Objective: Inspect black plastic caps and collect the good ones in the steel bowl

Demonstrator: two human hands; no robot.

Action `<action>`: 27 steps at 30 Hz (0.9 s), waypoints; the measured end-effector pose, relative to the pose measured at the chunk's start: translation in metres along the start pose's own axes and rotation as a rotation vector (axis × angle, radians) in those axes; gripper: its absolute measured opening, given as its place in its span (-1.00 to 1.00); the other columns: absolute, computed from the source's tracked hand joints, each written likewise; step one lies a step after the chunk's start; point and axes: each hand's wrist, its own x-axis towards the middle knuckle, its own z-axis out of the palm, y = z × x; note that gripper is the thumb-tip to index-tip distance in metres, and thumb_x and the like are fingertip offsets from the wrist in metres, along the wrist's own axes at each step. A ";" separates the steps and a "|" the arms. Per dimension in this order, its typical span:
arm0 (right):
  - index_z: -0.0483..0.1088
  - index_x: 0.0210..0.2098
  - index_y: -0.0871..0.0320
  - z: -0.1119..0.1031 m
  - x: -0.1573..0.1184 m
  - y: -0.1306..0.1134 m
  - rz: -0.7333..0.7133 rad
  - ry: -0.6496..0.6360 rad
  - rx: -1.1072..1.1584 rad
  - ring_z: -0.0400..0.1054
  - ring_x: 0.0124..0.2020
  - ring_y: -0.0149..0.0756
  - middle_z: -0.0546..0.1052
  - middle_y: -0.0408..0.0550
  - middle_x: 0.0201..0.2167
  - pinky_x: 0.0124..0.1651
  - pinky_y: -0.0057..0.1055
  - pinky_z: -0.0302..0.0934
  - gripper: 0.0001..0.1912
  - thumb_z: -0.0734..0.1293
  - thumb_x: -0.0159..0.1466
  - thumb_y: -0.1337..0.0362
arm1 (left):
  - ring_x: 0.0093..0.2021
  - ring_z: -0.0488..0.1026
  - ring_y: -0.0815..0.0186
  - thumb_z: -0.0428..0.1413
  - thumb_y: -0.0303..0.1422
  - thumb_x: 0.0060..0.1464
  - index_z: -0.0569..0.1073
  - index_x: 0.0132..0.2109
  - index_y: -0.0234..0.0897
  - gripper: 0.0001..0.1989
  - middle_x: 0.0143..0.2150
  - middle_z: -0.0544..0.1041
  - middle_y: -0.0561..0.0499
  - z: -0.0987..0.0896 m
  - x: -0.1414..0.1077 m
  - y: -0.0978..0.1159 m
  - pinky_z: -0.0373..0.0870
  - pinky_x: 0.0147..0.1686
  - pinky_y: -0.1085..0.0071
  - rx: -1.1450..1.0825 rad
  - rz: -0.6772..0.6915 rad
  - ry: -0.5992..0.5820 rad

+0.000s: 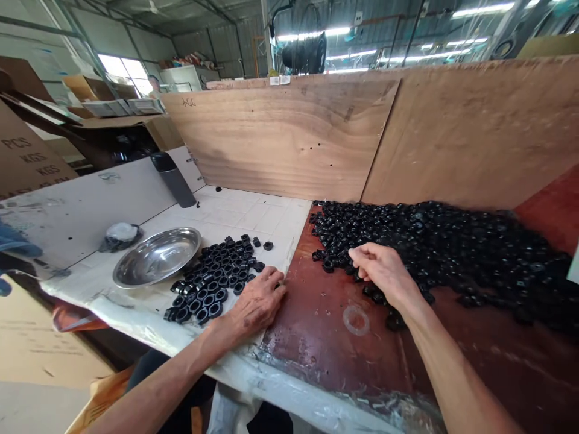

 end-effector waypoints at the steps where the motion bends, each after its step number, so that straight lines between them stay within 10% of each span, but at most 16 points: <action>1: 0.42 -0.39 0.23 -0.007 0.002 0.000 0.011 0.027 0.033 0.27 -0.56 -0.43 0.43 -0.10 -0.54 -0.52 -0.51 0.12 -0.57 0.37 0.20 -0.08 | 0.07 0.32 0.06 -0.06 -0.58 0.22 0.47 -0.09 -0.34 -0.76 -0.05 0.44 -0.17 0.004 -0.005 -0.008 0.43 0.03 0.12 0.059 0.012 0.006; 5: 0.44 -0.35 0.25 -0.021 0.004 -0.003 -0.045 0.067 0.090 0.29 -0.53 -0.43 0.46 -0.09 -0.49 -0.48 -0.52 0.18 -0.56 0.41 0.17 -0.06 | 0.33 0.17 -0.02 -0.08 -0.62 0.19 0.49 -0.06 -0.43 -0.70 0.12 0.43 -0.20 0.017 -0.015 -0.045 0.22 0.34 0.05 0.229 0.035 0.067; 12: 0.46 -0.31 0.25 -0.048 -0.004 -0.003 -0.081 0.245 -0.007 0.35 -0.48 -0.36 0.48 -0.04 -0.45 -0.40 -0.44 0.23 -0.58 0.39 0.17 -0.05 | 0.33 0.21 -0.09 -0.11 -0.56 0.19 0.51 -0.15 -0.36 -0.70 0.07 0.48 -0.25 0.020 -0.008 -0.091 0.29 0.26 -0.06 0.205 -0.138 0.086; 19: 0.44 -0.23 0.16 -0.079 -0.091 0.044 -0.042 0.243 -0.552 0.42 -0.31 -0.16 0.52 0.01 -0.31 -0.16 -0.23 0.29 -0.64 0.35 0.14 0.01 | 0.19 0.33 0.03 0.03 -0.18 0.30 0.38 0.09 -0.39 -0.62 0.16 0.37 -0.24 0.037 0.035 -0.027 0.36 0.20 0.11 -0.065 -0.254 0.175; 24: 0.22 0.20 0.31 -0.056 -0.122 0.086 -0.102 0.212 -0.788 0.37 -0.05 0.06 0.31 0.25 0.04 -0.03 -0.06 0.35 -0.35 0.35 0.20 0.13 | 0.39 0.03 -0.28 0.33 0.18 -0.19 0.08 0.37 -0.63 0.23 0.36 0.04 -0.57 0.065 0.088 -0.001 0.10 0.35 -0.05 -0.218 -0.448 0.099; 27: 0.18 0.22 0.34 -0.038 -0.112 0.087 -0.208 0.240 -0.774 0.34 -0.01 0.07 0.27 0.27 0.05 0.02 -0.03 0.35 -0.43 0.29 0.29 0.20 | 0.39 0.03 -0.27 0.30 0.27 -0.25 0.06 0.39 -0.56 0.30 0.38 0.07 -0.50 0.077 0.107 0.002 0.00 0.34 -0.21 -0.211 -0.390 0.094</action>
